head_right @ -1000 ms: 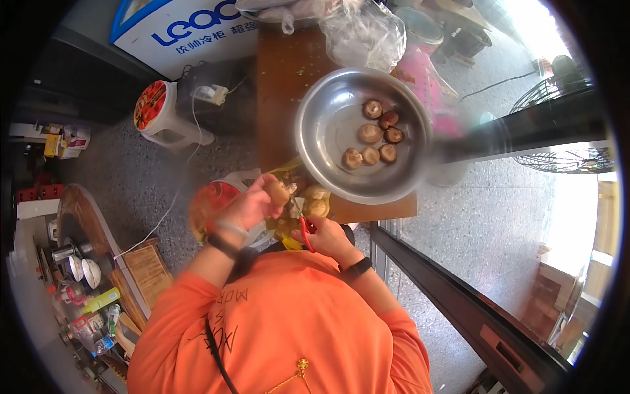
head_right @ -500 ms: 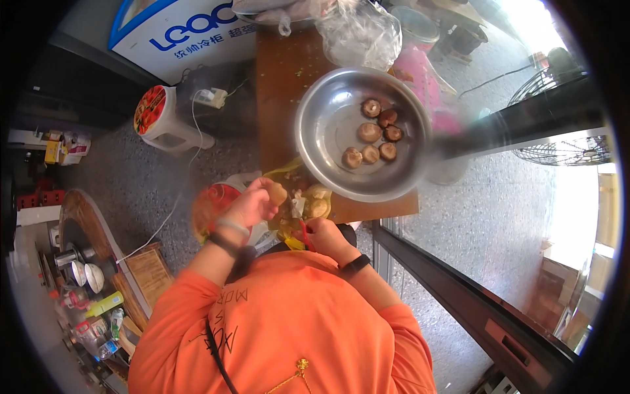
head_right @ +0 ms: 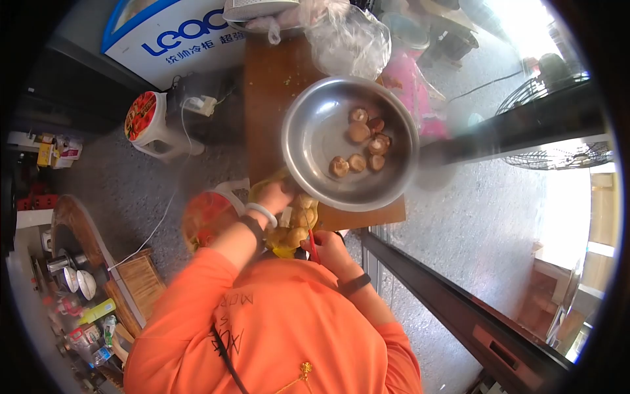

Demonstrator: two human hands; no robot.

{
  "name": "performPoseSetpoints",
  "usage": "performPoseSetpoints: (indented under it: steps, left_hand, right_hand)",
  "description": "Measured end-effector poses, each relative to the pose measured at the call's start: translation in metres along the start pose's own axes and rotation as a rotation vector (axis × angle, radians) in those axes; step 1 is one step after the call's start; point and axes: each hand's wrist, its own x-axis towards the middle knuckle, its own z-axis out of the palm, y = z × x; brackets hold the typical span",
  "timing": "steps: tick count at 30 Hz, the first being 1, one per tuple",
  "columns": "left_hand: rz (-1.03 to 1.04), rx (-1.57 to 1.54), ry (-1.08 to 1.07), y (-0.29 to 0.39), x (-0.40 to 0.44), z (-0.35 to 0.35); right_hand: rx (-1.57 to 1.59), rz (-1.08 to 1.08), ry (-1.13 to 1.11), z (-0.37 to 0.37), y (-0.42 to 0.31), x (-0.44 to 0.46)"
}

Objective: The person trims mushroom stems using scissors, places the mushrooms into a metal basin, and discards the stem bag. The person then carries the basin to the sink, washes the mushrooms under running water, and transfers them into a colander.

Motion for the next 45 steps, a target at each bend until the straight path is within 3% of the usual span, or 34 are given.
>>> performPoseSetpoints:
  steps: [4,7,9,10,11,13,19,25,31,40,42,45]
  left_hand:
    - [0.066,-0.123,0.038,0.0,0.006,0.011]
    - [-0.01,-0.017,0.052,0.025,-0.018,-0.029]
    - [0.141,-0.294,0.102,0.018,-0.027,-0.042]
    - [-0.069,-0.556,-0.155,0.014,-0.025,-0.051]
    - [-0.078,-0.553,-0.155,0.01,-0.031,-0.055]
    - [0.074,-0.894,-0.241,0.005,-0.042,-0.064]
    - [0.108,-0.862,-0.329,-0.001,-0.069,-0.074]
    - [-0.016,-0.853,-0.337,0.009,-0.083,-0.091]
    - [0.062,-0.811,-0.419,-0.001,-0.08,-0.086]
    - [0.155,-0.707,-0.301,-0.009,-0.076,-0.076]
    - [0.005,-0.654,-0.297,-0.002,-0.077,-0.084]
    - [-0.049,-0.647,-0.306,-0.006,-0.07,-0.082]
  right_hand:
    - [0.013,0.011,0.007,-0.001,0.002,0.002]
    - [-0.072,-0.093,0.051,-0.003,0.009,0.006]
    - [-0.125,-0.151,0.057,-0.007,0.009,0.006]
    - [-0.184,-0.214,0.069,-0.01,0.007,0.006]
    - [-0.195,-0.219,0.067,-0.012,0.002,0.006]
    - [-0.301,-0.192,0.073,-0.014,-0.013,0.002]
    - [-0.478,-0.206,0.007,-0.005,-0.026,0.0]
    - [-0.638,-0.25,-0.016,0.002,-0.024,0.0]
    - [-0.502,-0.212,-0.042,0.006,-0.028,0.001]
    - [-0.394,-0.228,-0.043,0.013,-0.022,0.005]
    - [-0.395,-0.268,-0.05,0.018,-0.011,0.008]
    - [-0.357,-0.313,-0.063,0.018,-0.006,0.01]
